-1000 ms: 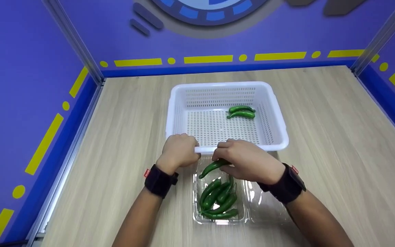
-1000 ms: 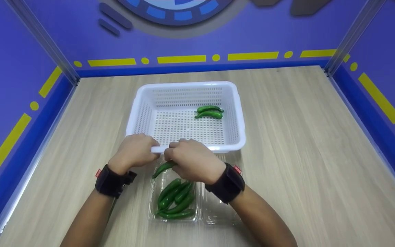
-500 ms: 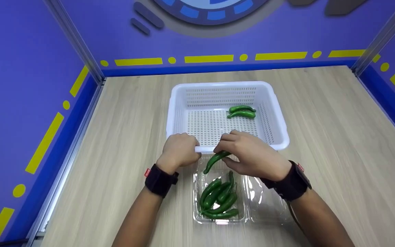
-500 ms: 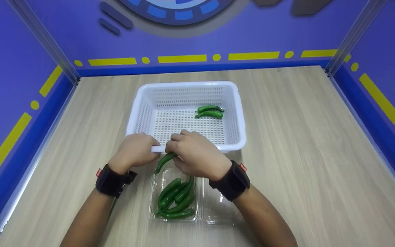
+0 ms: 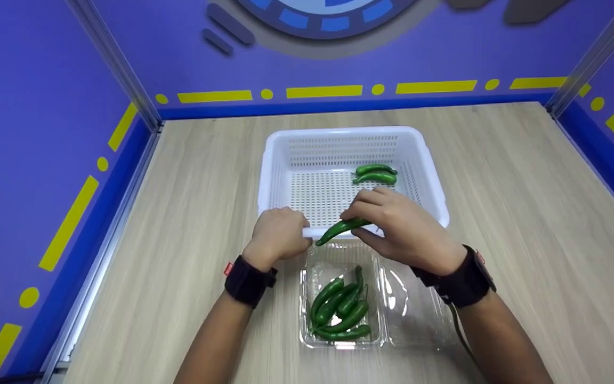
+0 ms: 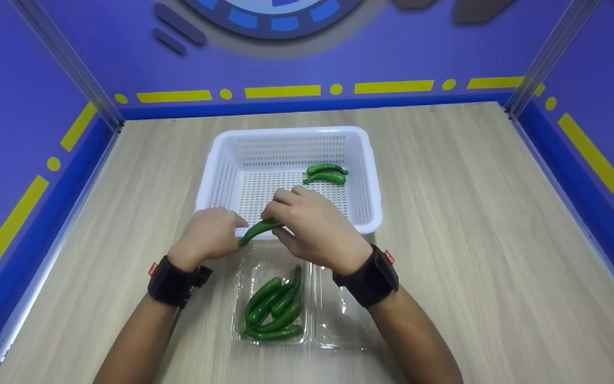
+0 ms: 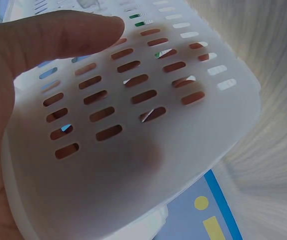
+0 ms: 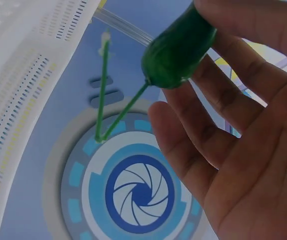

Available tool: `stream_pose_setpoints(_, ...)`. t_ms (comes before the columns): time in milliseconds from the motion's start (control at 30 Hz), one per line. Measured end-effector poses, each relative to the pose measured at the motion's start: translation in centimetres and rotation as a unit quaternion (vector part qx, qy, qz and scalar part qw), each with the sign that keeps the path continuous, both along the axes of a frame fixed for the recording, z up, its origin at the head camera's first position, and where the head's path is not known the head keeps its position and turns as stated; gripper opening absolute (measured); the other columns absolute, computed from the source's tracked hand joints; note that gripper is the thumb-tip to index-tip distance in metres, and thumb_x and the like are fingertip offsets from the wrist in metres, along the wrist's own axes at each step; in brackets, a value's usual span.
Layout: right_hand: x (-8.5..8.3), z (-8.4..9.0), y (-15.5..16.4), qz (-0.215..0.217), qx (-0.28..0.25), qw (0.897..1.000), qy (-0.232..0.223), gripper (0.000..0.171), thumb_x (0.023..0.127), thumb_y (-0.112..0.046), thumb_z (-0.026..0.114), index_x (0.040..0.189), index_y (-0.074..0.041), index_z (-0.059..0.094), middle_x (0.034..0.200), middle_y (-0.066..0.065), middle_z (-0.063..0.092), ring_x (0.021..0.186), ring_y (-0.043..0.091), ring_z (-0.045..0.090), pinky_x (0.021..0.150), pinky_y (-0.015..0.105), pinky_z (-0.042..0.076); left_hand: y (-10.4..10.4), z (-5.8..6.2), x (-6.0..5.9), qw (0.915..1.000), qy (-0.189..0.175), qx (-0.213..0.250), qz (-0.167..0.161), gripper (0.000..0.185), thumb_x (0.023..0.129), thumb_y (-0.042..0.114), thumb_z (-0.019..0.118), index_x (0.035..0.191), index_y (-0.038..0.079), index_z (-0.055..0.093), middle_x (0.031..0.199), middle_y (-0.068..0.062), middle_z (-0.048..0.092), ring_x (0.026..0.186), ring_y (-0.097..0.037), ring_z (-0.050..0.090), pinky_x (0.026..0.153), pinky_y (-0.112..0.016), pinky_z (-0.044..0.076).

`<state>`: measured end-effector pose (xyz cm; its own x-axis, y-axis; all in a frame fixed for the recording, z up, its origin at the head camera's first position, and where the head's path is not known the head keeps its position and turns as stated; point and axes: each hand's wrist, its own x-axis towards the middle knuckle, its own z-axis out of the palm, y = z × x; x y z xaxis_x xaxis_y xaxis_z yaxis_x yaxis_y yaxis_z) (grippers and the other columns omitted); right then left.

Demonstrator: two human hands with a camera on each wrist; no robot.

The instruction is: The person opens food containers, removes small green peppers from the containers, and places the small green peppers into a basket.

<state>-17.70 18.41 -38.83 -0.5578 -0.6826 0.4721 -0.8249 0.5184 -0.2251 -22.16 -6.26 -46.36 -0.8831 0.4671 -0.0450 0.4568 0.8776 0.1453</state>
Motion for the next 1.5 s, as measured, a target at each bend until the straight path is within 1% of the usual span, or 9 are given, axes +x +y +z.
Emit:
stream_pose_setpoints(167, -0.3, 0.2, 0.3, -0.006, 0.002, 1.000, -0.009, 0.020, 0.088, -0.008, 0.075, 0.106, -0.014, 0.071, 0.101, -0.003, 0.066, 0.099, 0.015, 0.064, 0.089, 0.034, 0.052, 0.0, 0.0, 0.0, 1.0000, -0.001, 0.000, -0.001, 0.029, 0.078, 0.026, 0.069, 0.055, 0.023, 0.051, 0.057, 0.007, 0.048, 0.056, -0.019, 0.051, 0.052, -0.039, 0.040)
stream_pose_setpoints(267, -0.5, 0.3, 0.6, -0.009, -0.001, 1.000, -0.004, 0.020, 0.087, -0.008, 0.075, 0.106, -0.015, 0.071, 0.100, -0.003, 0.065, 0.097, 0.014, 0.063, 0.087, 0.033, 0.052, -0.1, 0.0, 0.0, 1.0000, -0.004, 0.002, 0.001, 0.028, 0.078, 0.025, 0.068, 0.056, 0.023, 0.052, 0.057, 0.007, 0.047, 0.056, -0.018, 0.051, 0.052, -0.038, 0.040)
stream_pose_setpoints(400, -0.6, 0.6, 1.1, -0.015, -0.010, 1.000, -0.001, 0.021, 0.087, -0.007, 0.075, 0.106, -0.015, 0.071, 0.101, -0.004, 0.065, 0.098, 0.014, 0.062, 0.088, 0.032, 0.051, -0.1, 0.0, 0.0, 1.0000, -0.009, 0.001, 0.001, 0.028, 0.079, 0.026, 0.068, 0.056, 0.023, 0.052, 0.057, 0.008, 0.047, 0.057, -0.018, 0.051, 0.054, -0.038, 0.041)
stream_pose_setpoints(667, -0.7, 1.3, 2.7, -0.043, -0.036, 0.998, 0.003, 0.023, 0.085, -0.005, 0.078, 0.106, -0.011, 0.071, 0.109, -0.002, 0.068, 0.103, 0.018, 0.064, 0.092, 0.036, 0.051, 0.0, 0.2, -0.1, 0.9999, -0.010, -0.003, -0.004, 0.028, 0.080, 0.025, 0.068, 0.056, 0.022, 0.053, 0.055, 0.007, 0.047, 0.056, -0.019, 0.051, 0.052, -0.038, 0.041)
stream_pose_setpoints(800, -0.8, 1.5, 3.3, -0.053, -0.042, 0.998, 0.001, 0.024, 0.085, -0.004, 0.079, 0.106, -0.010, 0.070, 0.111, 0.001, 0.068, 0.104, 0.019, 0.063, 0.092, 0.038, 0.052, 0.0, 0.1, 0.0, 0.9999, -0.013, -0.006, -0.003, 0.029, 0.081, 0.027, 0.068, 0.057, 0.022, 0.054, 0.055, 0.007, 0.047, 0.056, -0.018, 0.051, 0.053, -0.037, 0.041)
stream_pose_setpoints(1033, -0.8, 1.9, 4.4, -0.078, -0.042, 0.996, -0.005, 0.030, 0.082, -0.003, 0.081, 0.109, -0.012, 0.072, 0.107, -0.001, 0.068, 0.100, 0.015, 0.063, 0.087, 0.036, 0.053, 0.0, 0.1, 0.0, 0.9998, -0.017, -0.007, -0.001, 0.031, 0.081, 0.029, 0.069, 0.057, 0.022, 0.052, 0.056, 0.008, 0.046, 0.057, -0.017, 0.050, 0.054, -0.036, 0.041)
stream_pose_setpoints(1333, -1.1, 2.0, 5.1, -0.077, -0.052, 0.996, 0.003, 0.032, 0.082, -0.001, 0.080, 0.111, -0.012, 0.072, 0.104, -0.001, 0.067, 0.096, 0.013, 0.062, 0.084, 0.031, 0.049, 0.0, 0.2, 0.1, 1.0000, -0.003, -0.002, -0.006, 0.033, 0.080, 0.029, 0.069, 0.055, 0.023, 0.048, 0.055, 0.009, 0.041, 0.056, -0.017, 0.049, 0.052, -0.038, 0.041)
stream_pose_setpoints(1500, -1.6, 1.7, 5.3, -0.092, -0.052, 0.994, -0.007, 0.030, 0.083, -0.002, 0.080, 0.111, -0.012, 0.072, 0.105, -0.001, 0.067, 0.097, 0.014, 0.062, 0.085, 0.033, 0.051, -0.1, 0.3, 0.0, 1.0000, -0.005, -0.003, -0.005, 0.034, 0.081, 0.029, 0.069, 0.055, 0.022, 0.048, 0.055, 0.009, 0.041, 0.055, -0.017, 0.048, 0.051, -0.037, 0.040)
